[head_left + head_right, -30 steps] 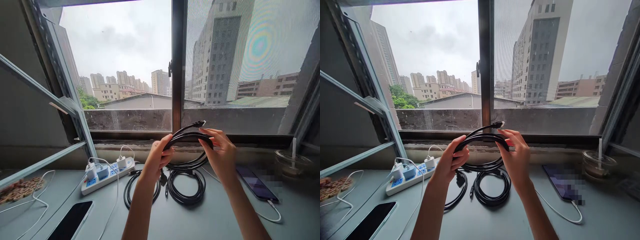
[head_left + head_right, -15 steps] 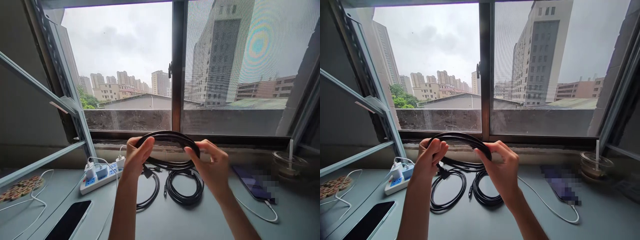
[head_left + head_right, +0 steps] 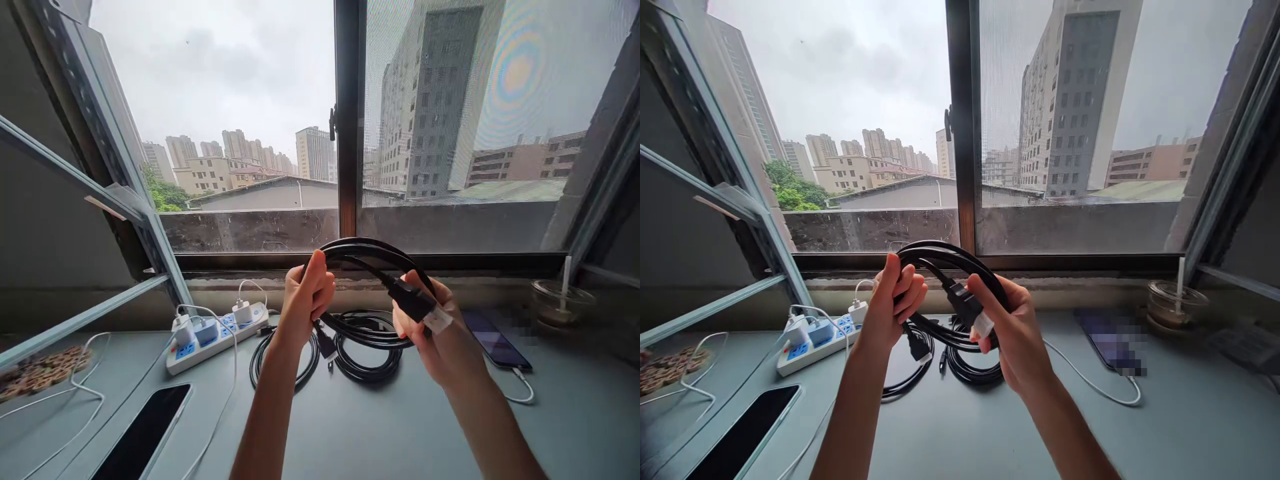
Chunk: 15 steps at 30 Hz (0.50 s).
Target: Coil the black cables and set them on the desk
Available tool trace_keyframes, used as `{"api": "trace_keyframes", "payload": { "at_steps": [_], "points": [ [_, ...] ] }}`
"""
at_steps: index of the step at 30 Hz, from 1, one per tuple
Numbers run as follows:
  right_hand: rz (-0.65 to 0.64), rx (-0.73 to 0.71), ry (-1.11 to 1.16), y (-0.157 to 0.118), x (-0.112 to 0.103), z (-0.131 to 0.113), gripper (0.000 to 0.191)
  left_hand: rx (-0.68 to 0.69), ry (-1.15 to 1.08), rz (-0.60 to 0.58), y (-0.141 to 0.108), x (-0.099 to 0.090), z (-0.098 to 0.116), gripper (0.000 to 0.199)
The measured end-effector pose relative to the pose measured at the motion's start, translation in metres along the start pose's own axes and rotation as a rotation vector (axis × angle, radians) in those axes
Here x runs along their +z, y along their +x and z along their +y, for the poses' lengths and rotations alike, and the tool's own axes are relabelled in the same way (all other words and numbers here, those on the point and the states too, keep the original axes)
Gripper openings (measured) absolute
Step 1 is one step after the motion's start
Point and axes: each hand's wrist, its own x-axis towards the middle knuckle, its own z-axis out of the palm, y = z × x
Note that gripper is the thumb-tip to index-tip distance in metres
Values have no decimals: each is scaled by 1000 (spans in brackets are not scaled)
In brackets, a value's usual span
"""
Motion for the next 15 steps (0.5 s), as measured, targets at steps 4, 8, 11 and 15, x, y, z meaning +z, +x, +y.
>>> {"api": "trace_keyframes", "payload": {
  "at_steps": [4, 8, 11, 15],
  "points": [
    [53, -37, -21, 0, -2, -6, 23, 55, 76, 142, -5, 13, 3, 60],
    [-7, 12, -67, 0, 3, -5, 30, 95, 48, 333, 0, 16, -2, 49],
    [-76, 31, -94, 4, 2, -2, 46, 15, 7, 311, 6, 9, -5, 45],
    [47, -179, -360, 12, -4, 2, 56, -125, 29, 166, 8, 0, -3, 54]
  ]
}}
